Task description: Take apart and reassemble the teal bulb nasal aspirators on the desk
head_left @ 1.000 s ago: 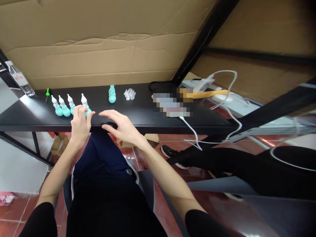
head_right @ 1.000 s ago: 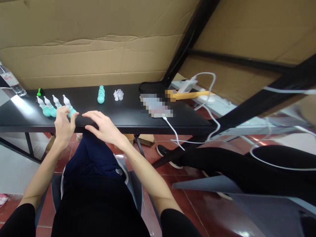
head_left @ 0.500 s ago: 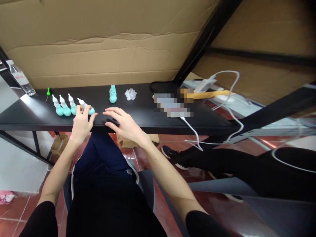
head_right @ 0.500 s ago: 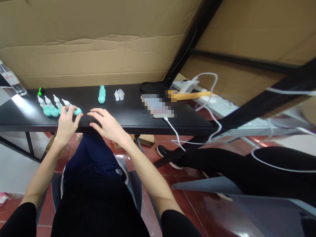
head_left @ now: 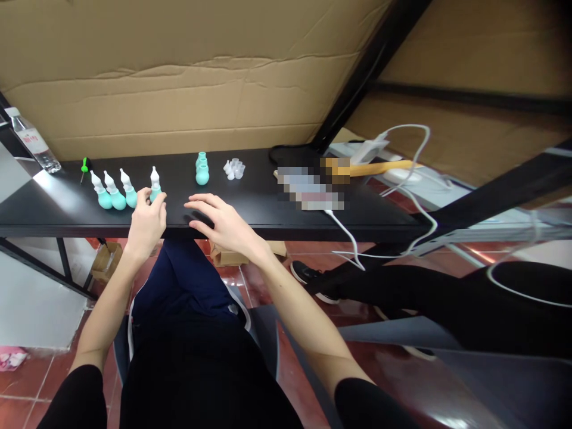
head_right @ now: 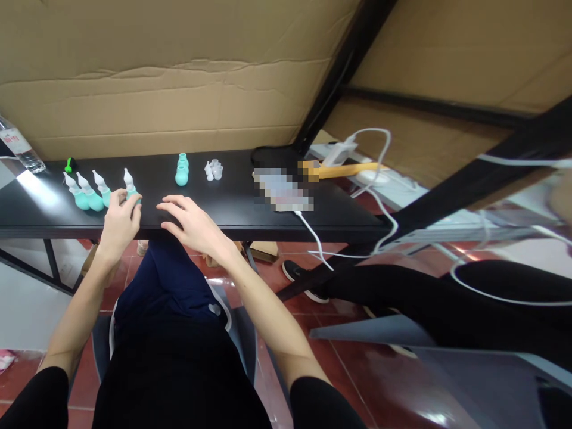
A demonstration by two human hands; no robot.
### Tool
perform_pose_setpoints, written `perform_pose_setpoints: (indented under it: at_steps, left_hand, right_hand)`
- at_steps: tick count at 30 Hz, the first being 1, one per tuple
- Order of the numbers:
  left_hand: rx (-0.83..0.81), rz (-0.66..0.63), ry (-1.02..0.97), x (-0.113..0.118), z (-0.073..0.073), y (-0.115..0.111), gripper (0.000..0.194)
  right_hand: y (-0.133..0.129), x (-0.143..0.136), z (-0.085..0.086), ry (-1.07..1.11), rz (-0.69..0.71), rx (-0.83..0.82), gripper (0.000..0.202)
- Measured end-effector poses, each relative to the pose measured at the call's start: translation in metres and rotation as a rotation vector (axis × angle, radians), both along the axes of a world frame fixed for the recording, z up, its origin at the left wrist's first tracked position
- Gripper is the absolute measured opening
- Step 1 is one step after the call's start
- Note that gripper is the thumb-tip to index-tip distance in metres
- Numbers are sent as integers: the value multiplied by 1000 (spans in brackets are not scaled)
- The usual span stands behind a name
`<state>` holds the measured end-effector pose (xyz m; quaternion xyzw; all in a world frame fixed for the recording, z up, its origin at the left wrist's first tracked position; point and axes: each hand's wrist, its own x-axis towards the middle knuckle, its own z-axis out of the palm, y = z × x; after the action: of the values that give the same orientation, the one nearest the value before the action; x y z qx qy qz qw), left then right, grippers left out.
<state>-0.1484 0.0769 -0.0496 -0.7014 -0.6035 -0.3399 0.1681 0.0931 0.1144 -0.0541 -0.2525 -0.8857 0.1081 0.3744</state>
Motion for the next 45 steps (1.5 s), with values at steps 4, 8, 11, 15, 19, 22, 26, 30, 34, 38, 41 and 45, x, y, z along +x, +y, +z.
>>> perform_pose_setpoints:
  at_steps: [4,8,11,15,19,22,26,30,34,38,41,45]
  left_hand:
    - [-30,96,87,2,4,-6,39]
    - [-48,88,119,7,3,-10,41]
    - [-54,66,89,8,0,-9,42]
    - [-67,65,45,8,-2,-7,43]
    - [-71,59,25,8,0,-8,43]
    - [-74,66,35,6,3,-10,43]
    - [-63,89,67,1,8,-13,41]
    - [-59,77,100,-7,14,-15,37]
    - [-76,61,99,-12,15,-16,37]
    - [-78,51,109,-11,14,-16,38]
    - [-88,61,119,-10,14,-17,39]
    - [-86,55,119,-9,14,-17,38]
  right_hand:
    - [0,0,0,-4,2,0,38]
    - [1,-1,-2,-7,0,-2,38]
    - [1,-1,-3,-12,-2,-1,38]
    - [2,-1,-3,-30,3,-4,37]
    - [1,0,-2,-47,-2,-9,37]
    - [1,0,-1,-55,-4,-6,37]
    - [1,0,-1,-58,-2,1,37]
    - [2,0,-1,-63,1,2,37]
    - [2,0,-1,-68,5,-3,37]
    - [2,0,-2,-77,4,2,37]
    - [2,-1,-2,-79,5,9,36]
    - [2,-1,-2,-84,10,16,36]
